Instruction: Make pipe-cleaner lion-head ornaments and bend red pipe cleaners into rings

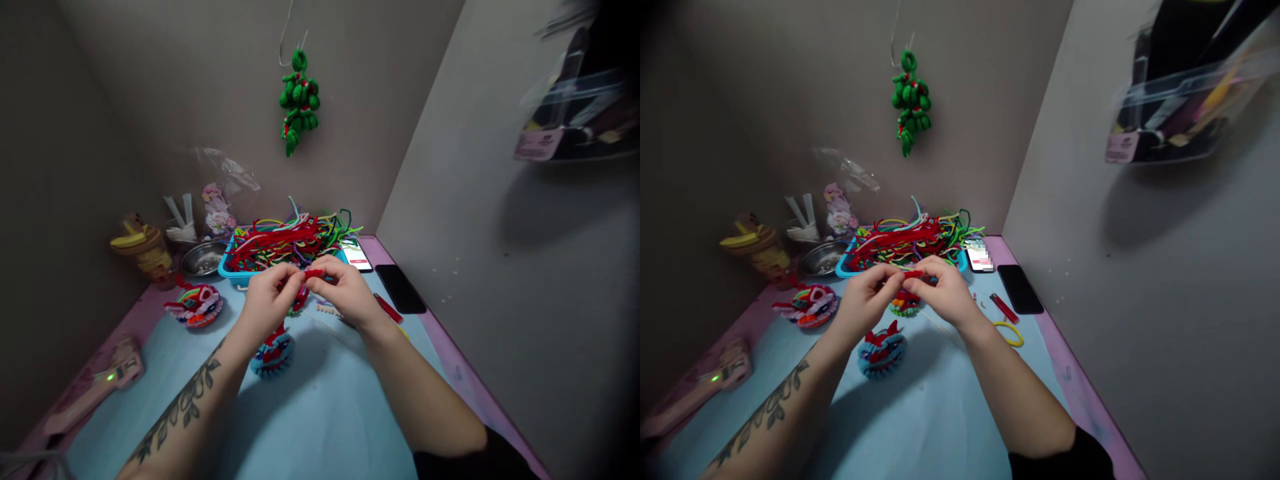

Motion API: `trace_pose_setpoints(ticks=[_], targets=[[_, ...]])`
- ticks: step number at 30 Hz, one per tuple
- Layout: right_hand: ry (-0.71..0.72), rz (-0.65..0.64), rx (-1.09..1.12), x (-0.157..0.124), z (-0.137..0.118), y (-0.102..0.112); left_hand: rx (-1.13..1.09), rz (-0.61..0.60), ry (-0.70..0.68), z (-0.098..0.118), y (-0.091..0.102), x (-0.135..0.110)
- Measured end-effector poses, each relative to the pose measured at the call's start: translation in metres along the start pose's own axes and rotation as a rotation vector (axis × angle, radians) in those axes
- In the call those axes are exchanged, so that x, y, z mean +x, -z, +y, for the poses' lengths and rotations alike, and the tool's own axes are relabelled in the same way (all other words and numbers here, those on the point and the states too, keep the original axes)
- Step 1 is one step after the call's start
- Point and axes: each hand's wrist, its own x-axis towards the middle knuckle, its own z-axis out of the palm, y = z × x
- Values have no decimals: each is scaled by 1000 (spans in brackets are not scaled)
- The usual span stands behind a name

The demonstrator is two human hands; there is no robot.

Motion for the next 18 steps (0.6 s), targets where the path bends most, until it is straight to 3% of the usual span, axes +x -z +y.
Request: trace_pose_setpoints(ticks=[2, 8, 12, 18], targets=[[67, -36, -11, 1, -2, 5, -214, -25, 149, -1, 2, 2], [373, 79, -282, -3, -9, 10, -758, -199, 439, -2, 5, 5], [569, 60, -378, -5, -8, 6, -879, -321, 528, -1, 4, 3], [664, 74, -416, -4, -4, 7, -933, -365, 534, 0, 2, 2]])
